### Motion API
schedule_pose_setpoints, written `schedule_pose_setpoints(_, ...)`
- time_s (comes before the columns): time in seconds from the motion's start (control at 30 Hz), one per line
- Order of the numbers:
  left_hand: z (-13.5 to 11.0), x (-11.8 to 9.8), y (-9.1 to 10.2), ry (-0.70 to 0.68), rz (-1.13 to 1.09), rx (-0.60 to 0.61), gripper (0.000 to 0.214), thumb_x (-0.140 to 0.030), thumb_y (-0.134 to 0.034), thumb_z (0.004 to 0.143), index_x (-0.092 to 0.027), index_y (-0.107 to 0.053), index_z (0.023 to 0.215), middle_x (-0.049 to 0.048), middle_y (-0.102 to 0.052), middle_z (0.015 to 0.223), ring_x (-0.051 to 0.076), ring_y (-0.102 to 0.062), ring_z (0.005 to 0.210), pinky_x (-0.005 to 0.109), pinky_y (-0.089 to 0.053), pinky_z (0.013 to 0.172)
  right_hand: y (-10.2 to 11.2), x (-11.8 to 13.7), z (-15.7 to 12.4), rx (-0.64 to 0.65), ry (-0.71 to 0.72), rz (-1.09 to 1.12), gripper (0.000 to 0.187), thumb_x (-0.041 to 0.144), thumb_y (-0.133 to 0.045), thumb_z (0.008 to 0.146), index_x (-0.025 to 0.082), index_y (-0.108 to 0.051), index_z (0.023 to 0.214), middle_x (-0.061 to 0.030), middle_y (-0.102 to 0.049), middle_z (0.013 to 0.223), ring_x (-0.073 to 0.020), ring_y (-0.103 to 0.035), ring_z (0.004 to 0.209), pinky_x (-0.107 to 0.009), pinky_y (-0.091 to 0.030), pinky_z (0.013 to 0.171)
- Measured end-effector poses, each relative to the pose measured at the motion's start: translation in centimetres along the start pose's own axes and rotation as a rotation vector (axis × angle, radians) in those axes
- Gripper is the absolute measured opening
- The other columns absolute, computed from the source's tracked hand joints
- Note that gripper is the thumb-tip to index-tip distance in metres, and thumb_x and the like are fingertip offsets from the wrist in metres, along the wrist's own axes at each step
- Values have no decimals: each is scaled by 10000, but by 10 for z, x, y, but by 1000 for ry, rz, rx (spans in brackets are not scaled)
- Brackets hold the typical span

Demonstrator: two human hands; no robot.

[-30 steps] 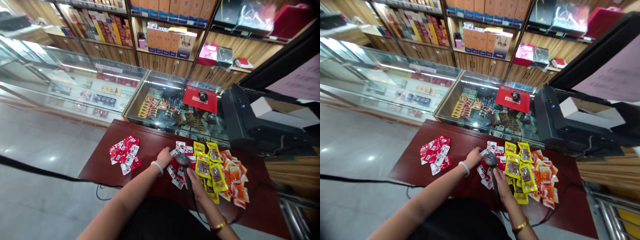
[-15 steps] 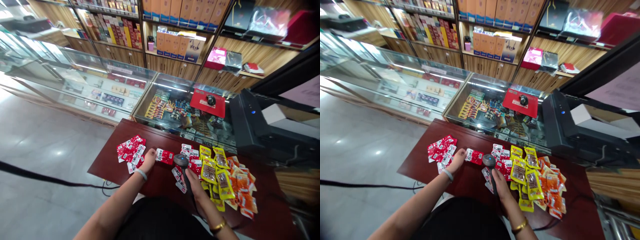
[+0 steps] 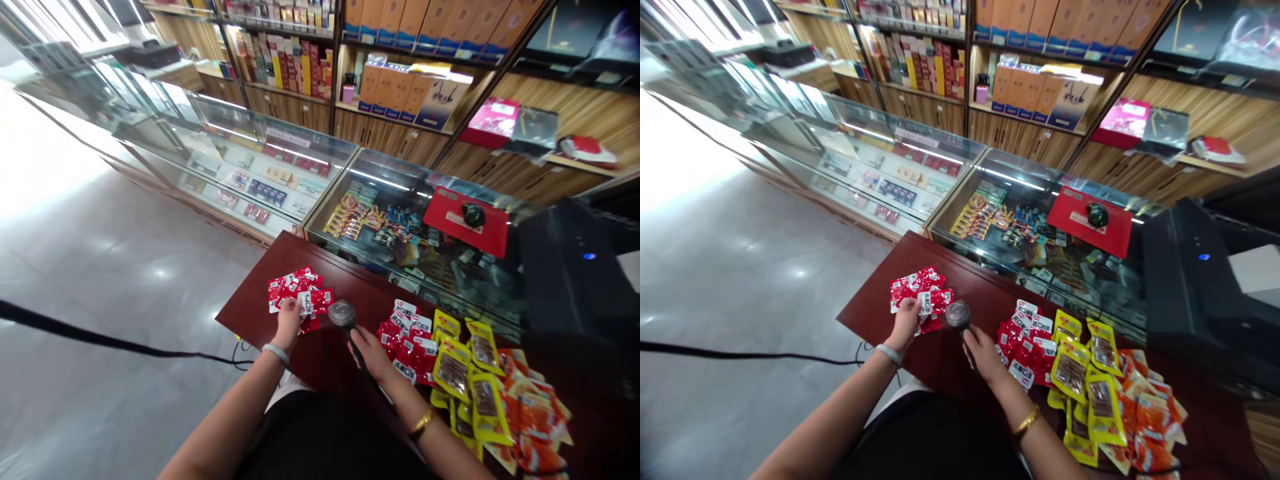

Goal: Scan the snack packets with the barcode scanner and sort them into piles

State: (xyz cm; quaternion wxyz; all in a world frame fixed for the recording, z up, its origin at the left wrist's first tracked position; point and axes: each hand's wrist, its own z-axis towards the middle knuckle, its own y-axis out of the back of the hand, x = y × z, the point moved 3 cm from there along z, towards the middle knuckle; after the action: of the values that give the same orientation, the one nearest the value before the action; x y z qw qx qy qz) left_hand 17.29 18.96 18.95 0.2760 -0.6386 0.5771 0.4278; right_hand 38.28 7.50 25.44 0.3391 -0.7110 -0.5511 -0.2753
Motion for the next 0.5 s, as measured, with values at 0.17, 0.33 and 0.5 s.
schedule_pose_setpoints(0.17,14,-6,15,95,-152,-121,402,-541,-674,724,-206,-454,762,-69,-495,560,77,-480,444,197,-355,448,-15,6,9,20,-31,-6,576,686,-645,722,197,-589,1022,93,-462,494,-69,-359,373,-175,-269,341)
schedule_pose_setpoints(0.33,27,-13,0,121,-186,-51,374,-476,-692,740,-207,-444,820,-52,-530,584,117,-576,485,217,-428,473,-8,-1,6,1,-40,2,612,697,-644,712,192,-592,1053,93,-470,498,-70,-362,364,-179,-274,336)
schedule_pose_setpoints(0.5,34,-24,6,105,107,-112,367,-455,-669,776,-203,-451,929,-15,-567,669,151,-600,557,264,-457,525,9,-6,-4,-49,-28,56,603,698,-646,715,198,-581,1045,93,-470,511,-74,-388,378,-170,-272,338)
